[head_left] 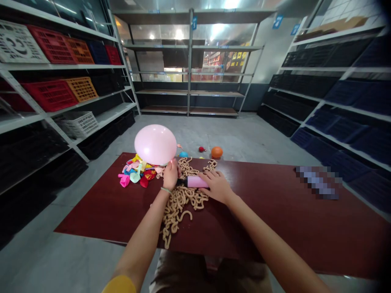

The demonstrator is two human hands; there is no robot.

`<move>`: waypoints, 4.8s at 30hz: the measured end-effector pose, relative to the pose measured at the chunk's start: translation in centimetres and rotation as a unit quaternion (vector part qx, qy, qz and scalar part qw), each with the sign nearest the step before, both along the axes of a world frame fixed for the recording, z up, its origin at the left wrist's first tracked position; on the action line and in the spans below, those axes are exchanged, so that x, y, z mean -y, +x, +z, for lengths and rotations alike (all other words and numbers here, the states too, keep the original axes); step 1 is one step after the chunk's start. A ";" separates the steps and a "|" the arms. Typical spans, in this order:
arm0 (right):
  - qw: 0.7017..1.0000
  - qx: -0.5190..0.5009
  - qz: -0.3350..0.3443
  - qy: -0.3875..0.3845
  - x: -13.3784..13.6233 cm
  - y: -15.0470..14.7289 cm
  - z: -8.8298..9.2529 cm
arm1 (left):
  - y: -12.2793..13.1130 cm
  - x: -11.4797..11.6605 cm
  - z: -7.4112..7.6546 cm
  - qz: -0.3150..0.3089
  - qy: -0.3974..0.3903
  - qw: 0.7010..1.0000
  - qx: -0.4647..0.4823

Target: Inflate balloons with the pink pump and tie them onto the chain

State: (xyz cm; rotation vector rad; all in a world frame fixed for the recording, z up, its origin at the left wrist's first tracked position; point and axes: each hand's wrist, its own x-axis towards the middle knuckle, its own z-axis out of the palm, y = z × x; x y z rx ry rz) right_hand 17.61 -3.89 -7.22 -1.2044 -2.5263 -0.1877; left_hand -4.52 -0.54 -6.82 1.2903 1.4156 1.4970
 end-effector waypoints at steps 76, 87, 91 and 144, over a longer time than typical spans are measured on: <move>0.985 0.045 0.096 0.133 2.5 0.8 4.5 | 1.9 2.7 1.9 -0.200 0.067 0.959 -0.188; 0.987 0.064 0.145 0.025 6.9 0.4 -1.4 | 2.3 2.9 1.1 -0.121 0.057 0.948 -0.289; 0.991 -0.105 0.077 -0.033 5.9 0.5 2.8 | 2.4 3.0 1.3 -0.130 0.055 0.952 -0.272; 0.706 -0.615 0.011 -0.350 -3.1 -7.2 5.6 | -0.1 0.6 -0.1 0.051 0.062 0.997 0.007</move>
